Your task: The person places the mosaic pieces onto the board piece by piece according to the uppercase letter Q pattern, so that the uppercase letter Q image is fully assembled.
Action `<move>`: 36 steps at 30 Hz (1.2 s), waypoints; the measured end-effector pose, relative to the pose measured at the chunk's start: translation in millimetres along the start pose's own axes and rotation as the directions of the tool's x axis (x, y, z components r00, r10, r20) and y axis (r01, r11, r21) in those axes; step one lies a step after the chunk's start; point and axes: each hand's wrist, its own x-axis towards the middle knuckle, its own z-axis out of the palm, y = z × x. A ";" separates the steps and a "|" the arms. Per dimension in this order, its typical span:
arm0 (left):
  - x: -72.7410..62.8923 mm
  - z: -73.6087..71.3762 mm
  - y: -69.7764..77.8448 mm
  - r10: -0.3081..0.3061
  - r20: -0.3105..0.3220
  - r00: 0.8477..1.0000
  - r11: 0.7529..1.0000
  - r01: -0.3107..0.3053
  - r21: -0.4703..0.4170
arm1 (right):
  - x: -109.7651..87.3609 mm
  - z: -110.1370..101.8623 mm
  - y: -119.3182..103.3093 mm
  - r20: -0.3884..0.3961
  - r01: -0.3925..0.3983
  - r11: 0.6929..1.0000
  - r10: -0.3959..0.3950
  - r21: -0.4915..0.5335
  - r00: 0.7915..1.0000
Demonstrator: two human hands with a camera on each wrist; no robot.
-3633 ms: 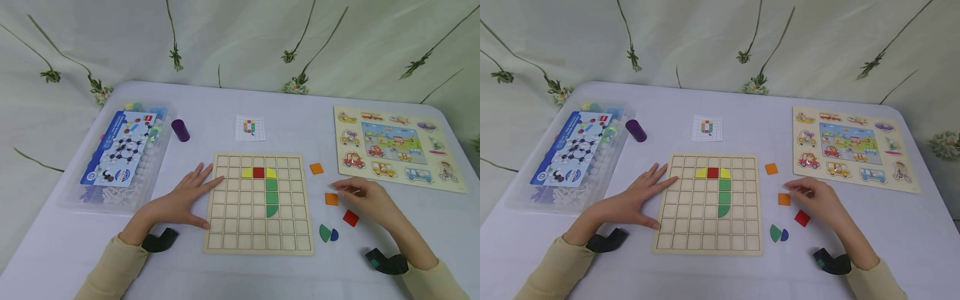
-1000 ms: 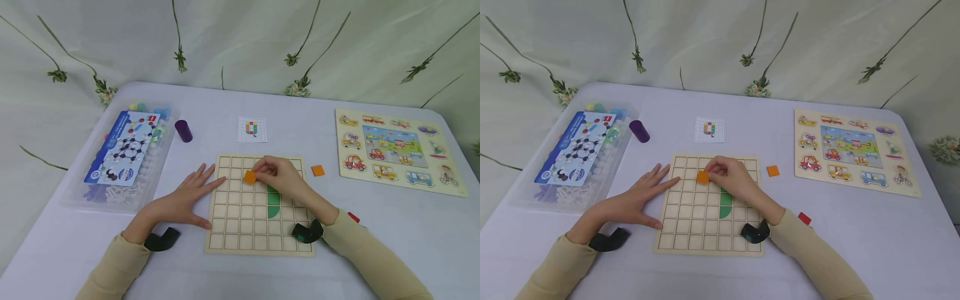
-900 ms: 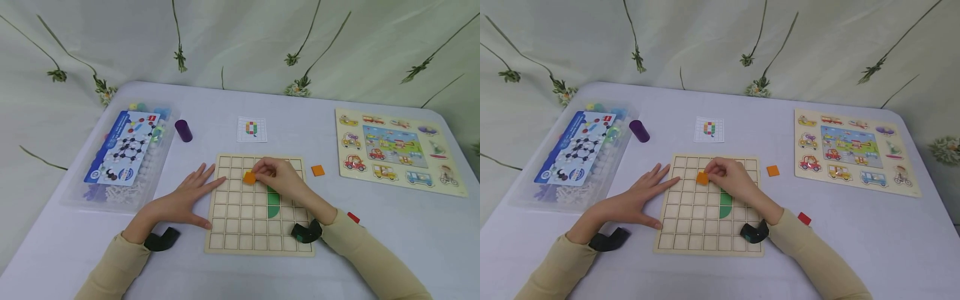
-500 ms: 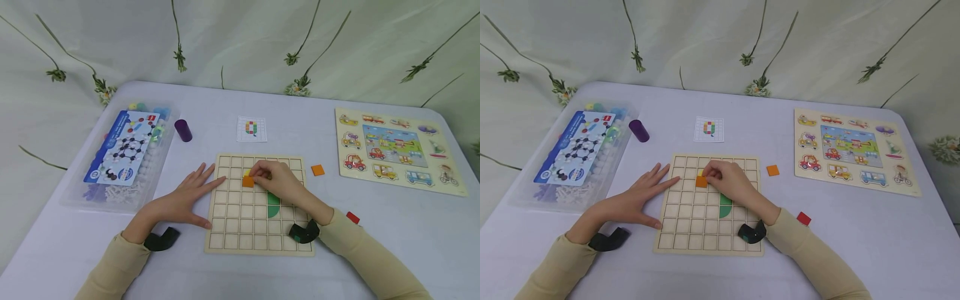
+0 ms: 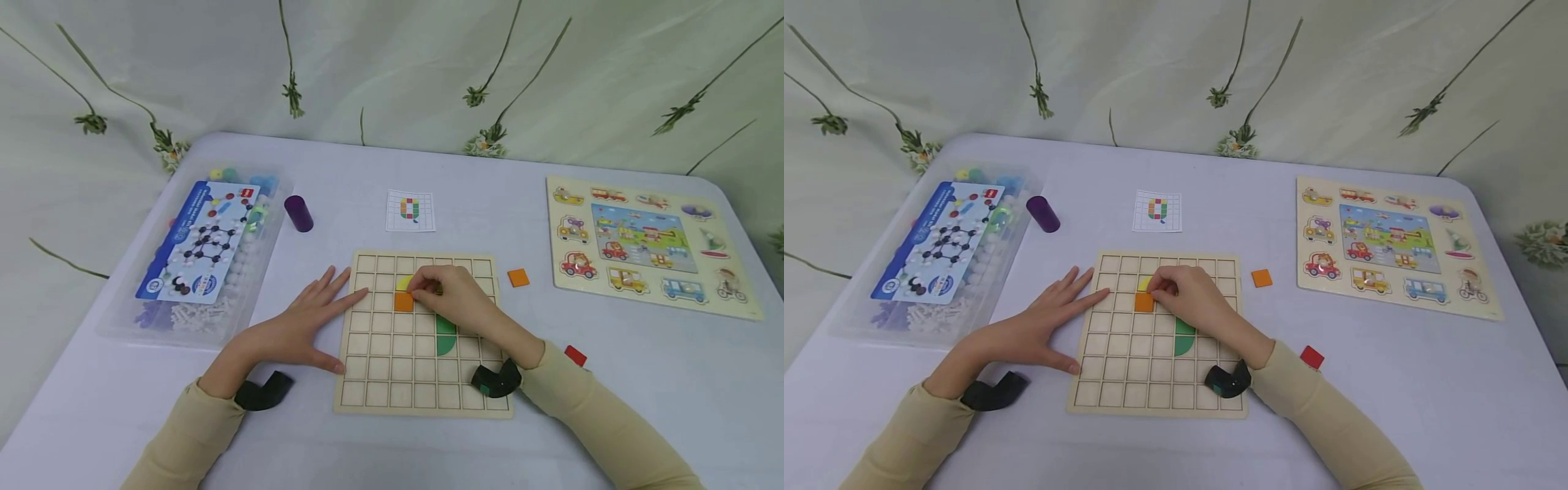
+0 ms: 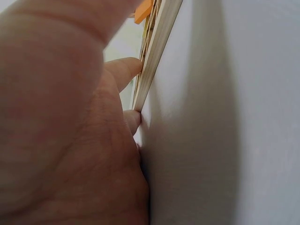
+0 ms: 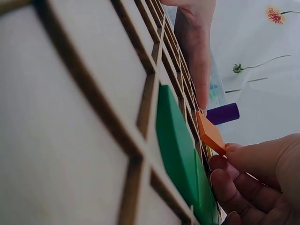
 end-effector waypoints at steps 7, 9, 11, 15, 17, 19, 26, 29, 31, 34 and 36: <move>0.0 0.3 0.2 0.002 -0.004 1.000 1.000 -0.002 -0.002 | -0.7 -0.5 0.5 -0.016 0.008 1.000 -0.008 -0.015 1.000; 0.4 0.2 0.6 0.001 -0.003 1.000 1.000 -0.001 -0.001 | -1.3 -2.4 -1.2 -0.017 0.000 1.000 0.000 -0.009 1.000; 0.6 0.2 0.9 -0.001 -0.002 1.000 1.000 0.001 -0.004 | -2.3 -6.6 -3.3 -0.022 -0.004 1.000 0.004 -0.004 1.000; 1.6 0.4 1.4 -0.002 0.001 1.000 1.000 0.002 -0.004 | -8.0 -25.4 -6.0 -0.073 -0.025 1.000 0.025 -0.006 0.997; 1.7 0.4 1.5 0.002 0.000 1.000 1.000 -0.002 -0.005 | -13.8 -38.5 -3.1 -0.121 -0.038 0.999 0.036 -0.014 0.992; 1.5 0.4 1.5 0.006 -0.003 1.000 1.000 -0.006 -0.005 | -22.2 -52.1 3.2 -0.177 -0.066 0.998 0.062 -0.015 0.982; 0.4 0.2 1.1 0.006 -0.003 1.000 1.000 -0.006 0.006 | -59.6 -83.2 32.1 -0.282 -0.221 0.972 0.233 0.073 0.931; 0.0 -0.3 1.2 0.000 -0.003 1.000 1.000 0.000 0.008 | -70.6 -85.5 40.0 -0.272 -0.245 0.964 0.265 0.105 0.925; -0.1 -0.3 1.2 -0.001 -0.003 1.000 1.000 0.001 0.007 | -75.0 -84.6 44.7 -0.260 -0.252 0.962 0.270 0.102 0.927; -0.4 0.1 0.9 0.000 -0.003 1.000 1.000 0.000 0.004 | -77.4 -81.9 51.5 -0.247 -0.253 0.964 0.266 0.084 0.932; -0.3 0.4 0.8 0.000 -0.002 1.000 1.000 0.000 0.004 | -77.7 -79.7 55.2 -0.242 -0.254 0.965 0.263 0.072 0.934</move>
